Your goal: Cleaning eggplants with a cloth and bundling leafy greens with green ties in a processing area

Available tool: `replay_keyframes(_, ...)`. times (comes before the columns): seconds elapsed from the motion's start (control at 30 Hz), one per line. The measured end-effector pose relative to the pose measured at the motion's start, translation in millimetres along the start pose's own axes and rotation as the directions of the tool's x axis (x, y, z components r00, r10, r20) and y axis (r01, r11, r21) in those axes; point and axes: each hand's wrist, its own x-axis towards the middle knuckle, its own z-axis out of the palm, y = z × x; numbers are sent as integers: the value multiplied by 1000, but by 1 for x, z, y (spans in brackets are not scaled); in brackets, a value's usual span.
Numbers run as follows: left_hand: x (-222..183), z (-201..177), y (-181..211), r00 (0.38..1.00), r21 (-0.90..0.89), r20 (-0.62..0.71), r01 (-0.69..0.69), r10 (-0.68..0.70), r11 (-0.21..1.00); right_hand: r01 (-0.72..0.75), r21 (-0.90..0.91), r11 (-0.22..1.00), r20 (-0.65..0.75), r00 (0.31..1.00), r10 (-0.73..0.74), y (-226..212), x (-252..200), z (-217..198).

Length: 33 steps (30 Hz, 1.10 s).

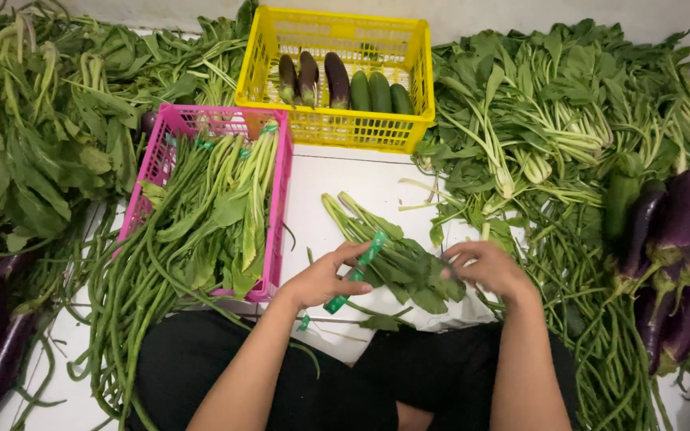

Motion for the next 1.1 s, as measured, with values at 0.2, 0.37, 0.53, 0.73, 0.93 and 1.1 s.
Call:
replay_keyframes(0.2, 0, 3, -3, 1000, -3, 27, -12, 12, 1000, -202, 71, 977, -560, 802, 207, 114, 77, -25)
replay_keyframes(0.37, -2, 3, 1, 998, 6, 60, -12, 11, 1000, -319, -47, 947, -606, 763, 227, 186, 139, -10)
replay_keyframes(0.53, -3, 3, 6, 997, 0, 70, 15, -15, 1000, -269, -227, 936, -553, 826, 104, 93, 100, 10)
replay_keyframes(0.73, -2, 7, 2, 997, -37, 80, 25, -22, 999, 164, 287, 944, -110, 984, -138, -42, 6, 69)
replay_keyframes(0.93, 1, 7, -11, 994, -21, 91, 62, -60, 998, 173, 163, 971, -27, 985, -171, -51, 6, 78)
replay_keyframes(1.1, 3, 10, -11, 991, -3, 110, 82, -81, 997, 244, 222, 944, -131, 967, -219, -32, 20, 80)
